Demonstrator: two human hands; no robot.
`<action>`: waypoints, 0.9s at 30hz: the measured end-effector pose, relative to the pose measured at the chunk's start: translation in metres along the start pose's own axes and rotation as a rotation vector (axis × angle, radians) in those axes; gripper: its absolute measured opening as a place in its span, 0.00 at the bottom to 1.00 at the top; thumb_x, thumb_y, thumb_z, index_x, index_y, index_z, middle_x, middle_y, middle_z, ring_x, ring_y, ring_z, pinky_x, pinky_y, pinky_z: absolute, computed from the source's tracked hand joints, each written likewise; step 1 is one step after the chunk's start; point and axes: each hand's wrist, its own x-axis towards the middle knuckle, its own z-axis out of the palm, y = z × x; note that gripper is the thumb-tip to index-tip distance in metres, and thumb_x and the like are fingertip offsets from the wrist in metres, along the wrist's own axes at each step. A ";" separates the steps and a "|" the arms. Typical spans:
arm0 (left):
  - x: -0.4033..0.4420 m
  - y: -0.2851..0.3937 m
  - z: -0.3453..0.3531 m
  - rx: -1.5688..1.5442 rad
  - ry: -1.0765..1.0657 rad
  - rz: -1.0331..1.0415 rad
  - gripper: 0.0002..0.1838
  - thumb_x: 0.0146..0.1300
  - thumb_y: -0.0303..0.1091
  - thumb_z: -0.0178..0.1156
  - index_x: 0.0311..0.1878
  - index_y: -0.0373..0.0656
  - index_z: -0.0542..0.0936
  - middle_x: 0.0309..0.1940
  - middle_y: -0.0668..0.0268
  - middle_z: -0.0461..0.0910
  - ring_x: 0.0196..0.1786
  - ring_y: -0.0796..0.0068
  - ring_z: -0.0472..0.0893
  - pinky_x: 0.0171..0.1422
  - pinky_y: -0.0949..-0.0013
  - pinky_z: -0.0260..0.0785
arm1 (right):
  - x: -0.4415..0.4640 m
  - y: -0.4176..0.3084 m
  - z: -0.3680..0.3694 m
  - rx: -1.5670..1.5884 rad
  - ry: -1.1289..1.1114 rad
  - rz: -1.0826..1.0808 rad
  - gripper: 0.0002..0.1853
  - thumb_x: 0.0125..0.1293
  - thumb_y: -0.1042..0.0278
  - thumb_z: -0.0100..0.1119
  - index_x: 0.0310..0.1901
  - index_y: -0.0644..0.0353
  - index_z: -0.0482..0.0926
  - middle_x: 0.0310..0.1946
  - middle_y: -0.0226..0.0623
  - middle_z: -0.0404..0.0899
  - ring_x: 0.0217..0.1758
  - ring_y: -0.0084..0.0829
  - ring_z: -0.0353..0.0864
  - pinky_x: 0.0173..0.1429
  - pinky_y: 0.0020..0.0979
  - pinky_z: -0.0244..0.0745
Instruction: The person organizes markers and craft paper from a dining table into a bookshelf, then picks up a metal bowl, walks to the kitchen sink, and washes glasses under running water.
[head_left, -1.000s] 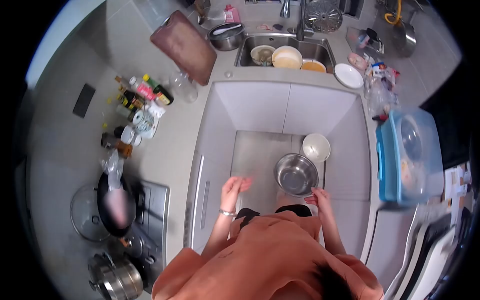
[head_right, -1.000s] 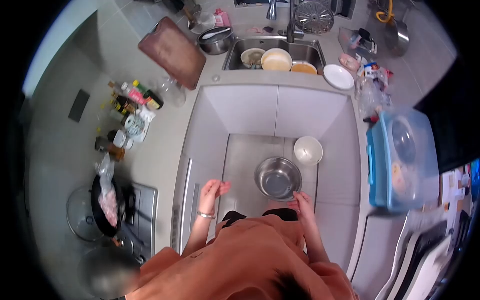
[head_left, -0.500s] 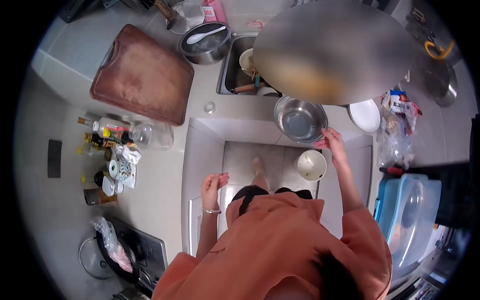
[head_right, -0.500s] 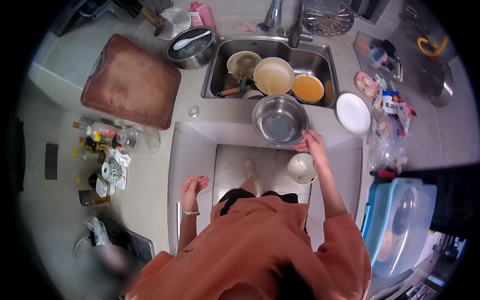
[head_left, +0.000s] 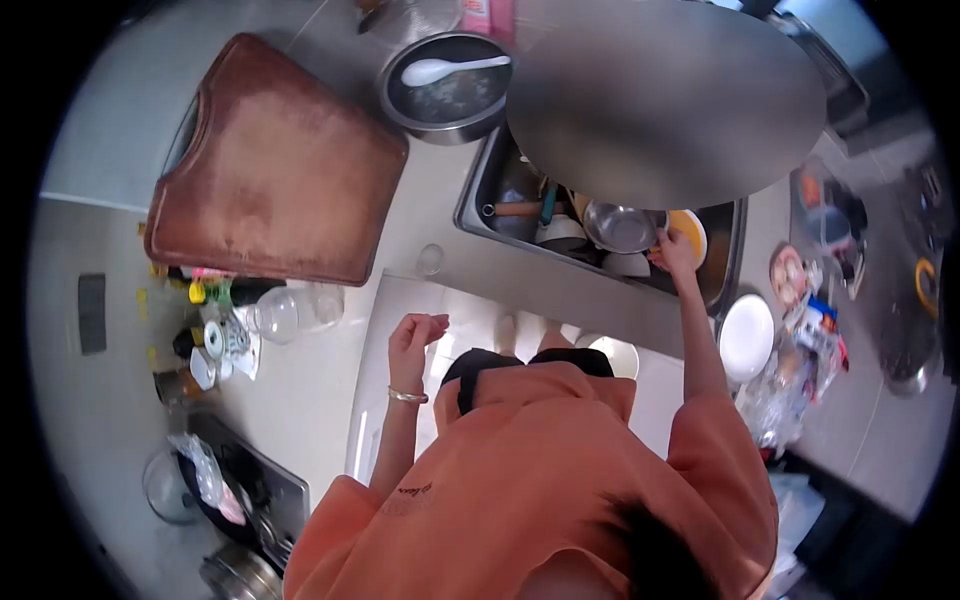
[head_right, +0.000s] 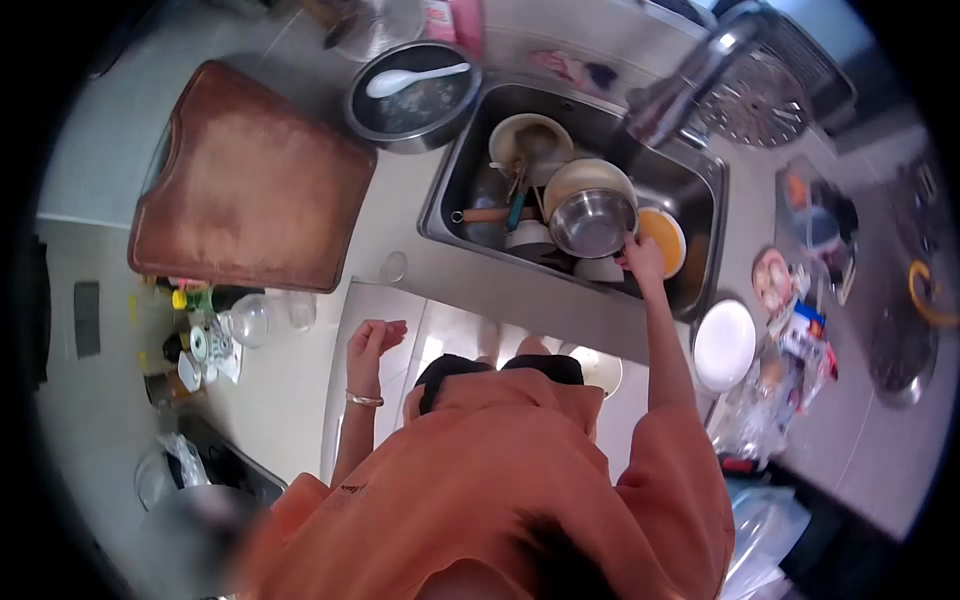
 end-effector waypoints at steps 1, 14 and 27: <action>-0.002 -0.001 0.001 -0.013 0.038 0.002 0.09 0.65 0.32 0.49 0.35 0.37 0.74 0.37 0.57 0.80 0.41 0.72 0.80 0.48 0.71 0.72 | 0.009 -0.004 0.003 -0.012 -0.031 -0.023 0.19 0.64 0.56 0.46 0.32 0.68 0.74 0.21 0.42 0.80 0.22 0.31 0.81 0.26 0.29 0.76; 0.008 -0.007 -0.090 0.264 1.247 0.395 0.49 0.43 0.38 0.73 0.63 0.38 0.53 0.58 0.51 0.61 0.61 0.62 0.64 0.58 0.60 0.63 | 0.058 0.014 -0.023 -0.604 -0.184 -0.155 0.22 0.64 0.47 0.43 0.44 0.57 0.78 0.33 0.48 0.79 0.40 0.47 0.78 0.42 0.42 0.69; 0.054 0.011 -0.107 0.305 1.288 0.632 0.54 0.36 0.38 0.76 0.62 0.33 0.53 0.57 0.53 0.60 0.59 0.63 0.64 0.65 0.63 0.55 | -0.089 -0.185 0.063 -0.485 -0.689 -0.788 0.14 0.60 0.60 0.55 0.41 0.62 0.77 0.32 0.46 0.79 0.34 0.45 0.79 0.39 0.38 0.72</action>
